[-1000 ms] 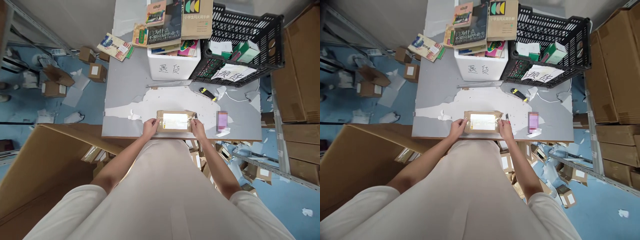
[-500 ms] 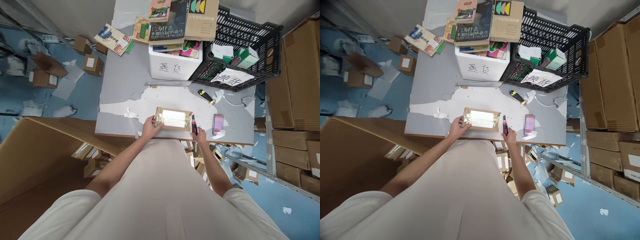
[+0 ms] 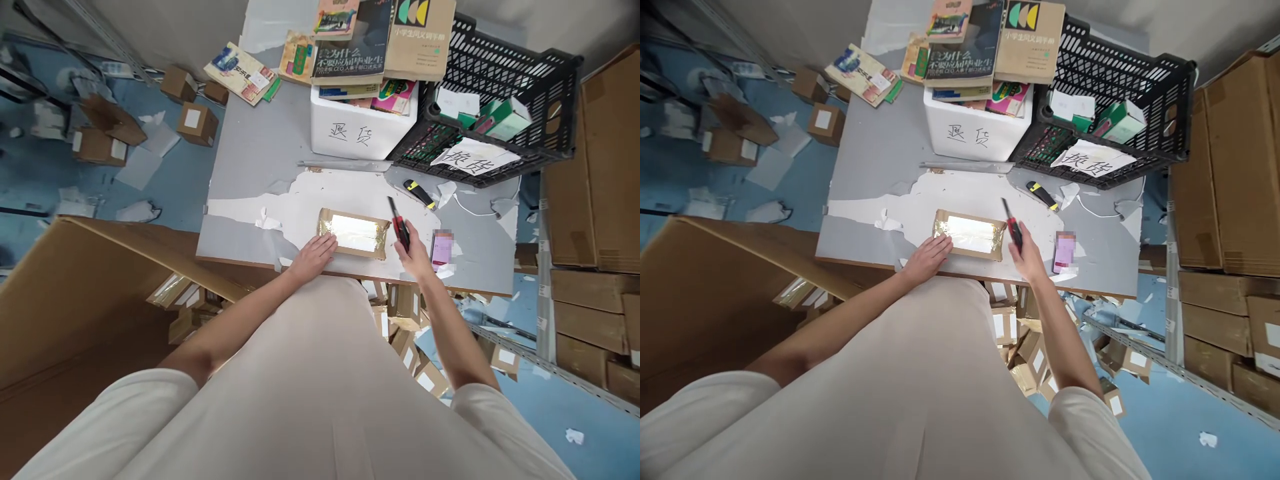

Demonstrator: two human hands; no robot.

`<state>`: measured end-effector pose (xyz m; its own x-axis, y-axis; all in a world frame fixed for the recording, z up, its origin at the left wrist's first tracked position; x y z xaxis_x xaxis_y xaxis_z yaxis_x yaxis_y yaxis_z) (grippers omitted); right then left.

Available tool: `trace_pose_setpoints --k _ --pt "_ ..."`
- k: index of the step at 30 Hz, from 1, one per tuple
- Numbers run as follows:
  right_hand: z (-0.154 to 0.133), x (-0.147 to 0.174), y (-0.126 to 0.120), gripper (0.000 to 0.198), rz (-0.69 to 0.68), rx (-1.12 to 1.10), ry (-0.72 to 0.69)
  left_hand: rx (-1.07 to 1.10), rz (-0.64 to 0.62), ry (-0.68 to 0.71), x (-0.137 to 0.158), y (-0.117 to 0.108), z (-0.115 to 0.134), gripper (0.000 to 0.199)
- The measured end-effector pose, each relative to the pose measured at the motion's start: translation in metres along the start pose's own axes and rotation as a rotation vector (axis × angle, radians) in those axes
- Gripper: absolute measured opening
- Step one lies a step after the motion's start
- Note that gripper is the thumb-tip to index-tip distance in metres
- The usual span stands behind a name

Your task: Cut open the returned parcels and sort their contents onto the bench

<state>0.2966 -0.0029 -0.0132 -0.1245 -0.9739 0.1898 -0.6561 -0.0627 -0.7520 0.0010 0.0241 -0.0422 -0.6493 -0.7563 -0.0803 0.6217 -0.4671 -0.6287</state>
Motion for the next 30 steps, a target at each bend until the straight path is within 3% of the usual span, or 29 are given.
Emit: trace_pose_setpoints --k 2,4,7,13,18,24,30 --pt "-0.049 -0.011 0.004 0.060 -0.206 0.126 -0.243 -0.005 -0.010 -0.010 0.001 0.004 -0.006 0.039" --pt "-0.083 -0.021 0.017 0.052 -0.405 0.285 -0.392 -0.024 -0.029 -0.010 0.002 0.009 -0.011 0.042" --pt "-0.104 -0.031 0.035 0.052 -0.569 0.492 -0.495 -0.058 -0.013 0.002 0.003 0.014 -0.015 0.044" --pt "-0.107 -0.034 0.035 0.074 -0.619 0.827 -0.545 -0.179 0.108 0.104 0.005 0.018 -0.018 0.042" --pt "-0.123 -0.030 0.037 0.080 -0.712 1.007 -0.538 -0.295 0.118 0.183 0.009 0.020 -0.022 0.043" --pt "-0.132 -0.022 0.045 0.076 -0.737 1.040 -0.499 -0.344 0.157 0.216 0.008 0.024 -0.024 0.042" --pt "-0.132 -0.027 0.043 0.079 -0.747 1.025 -0.454 -0.306 0.104 0.177 0.007 0.025 -0.027 0.041"
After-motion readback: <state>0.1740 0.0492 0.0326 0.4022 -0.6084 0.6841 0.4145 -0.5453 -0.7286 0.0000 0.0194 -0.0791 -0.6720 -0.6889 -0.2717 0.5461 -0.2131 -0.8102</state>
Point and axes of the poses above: each hand's wrist, its own x-axis away from the middle knuckle, its own y-axis out of the palm, z = x × y, the point moved 4 cm from there along -x, towards the middle knuckle
